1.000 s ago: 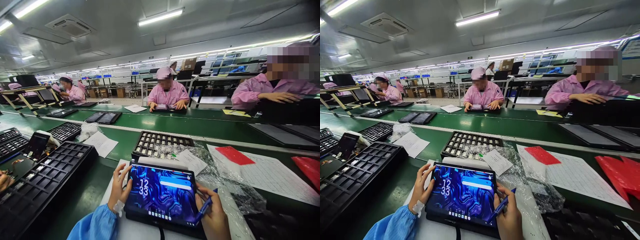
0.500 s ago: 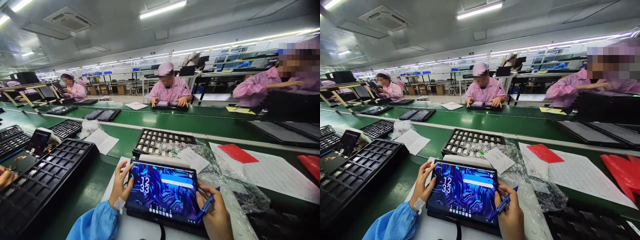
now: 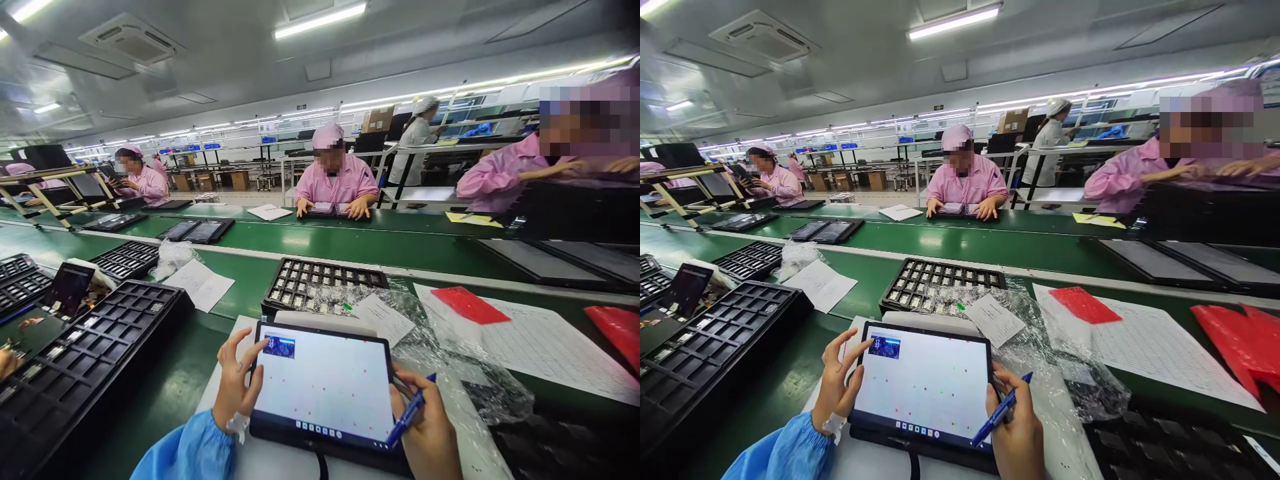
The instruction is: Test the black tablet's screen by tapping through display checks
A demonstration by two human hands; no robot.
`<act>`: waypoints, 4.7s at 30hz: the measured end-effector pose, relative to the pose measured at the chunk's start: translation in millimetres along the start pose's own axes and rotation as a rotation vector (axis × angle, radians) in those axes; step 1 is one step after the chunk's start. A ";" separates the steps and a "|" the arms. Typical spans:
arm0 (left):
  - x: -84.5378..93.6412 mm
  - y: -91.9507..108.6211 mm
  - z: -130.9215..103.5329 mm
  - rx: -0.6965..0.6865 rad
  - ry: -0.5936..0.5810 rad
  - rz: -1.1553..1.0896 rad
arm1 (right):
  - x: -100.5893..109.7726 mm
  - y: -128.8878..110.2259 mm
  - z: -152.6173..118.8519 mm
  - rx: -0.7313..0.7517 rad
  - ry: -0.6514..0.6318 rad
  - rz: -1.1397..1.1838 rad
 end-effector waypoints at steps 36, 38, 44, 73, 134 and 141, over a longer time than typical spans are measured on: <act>-27.2 3.4 -8.6 0.267 0.000 -0.318 | -2.2 -3.8 -1.2 0.090 -0.028 -0.053; -29.3 -4.6 -11.2 0.334 -0.014 -0.457 | -2.2 -3.8 -1.6 0.076 -0.030 -0.051; -26.7 -19.8 -12.5 0.446 0.012 -0.637 | -1.2 -2.4 -2.5 0.043 -0.041 -0.026; -19.4 -11.9 -5.7 0.225 -0.060 -0.224 | -1.3 1.7 1.8 0.034 -0.036 -0.109; -28.5 -29.9 -11.9 0.400 -0.116 -0.428 | -4.3 -6.0 3.6 0.084 -0.056 0.020; -27.4 -32.3 -11.5 0.393 -0.079 -0.406 | -2.0 -0.8 2.4 0.103 -0.053 0.073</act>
Point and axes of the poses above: each hand's wrist, its own z-axis towards the middle knuckle, its own x-axis out of the back of the hand, y = z × x, the point moved 4 cm from there along z, towards the middle knuckle, and after that the axes turned 4 degrees about -y, right-handed, at the moved point
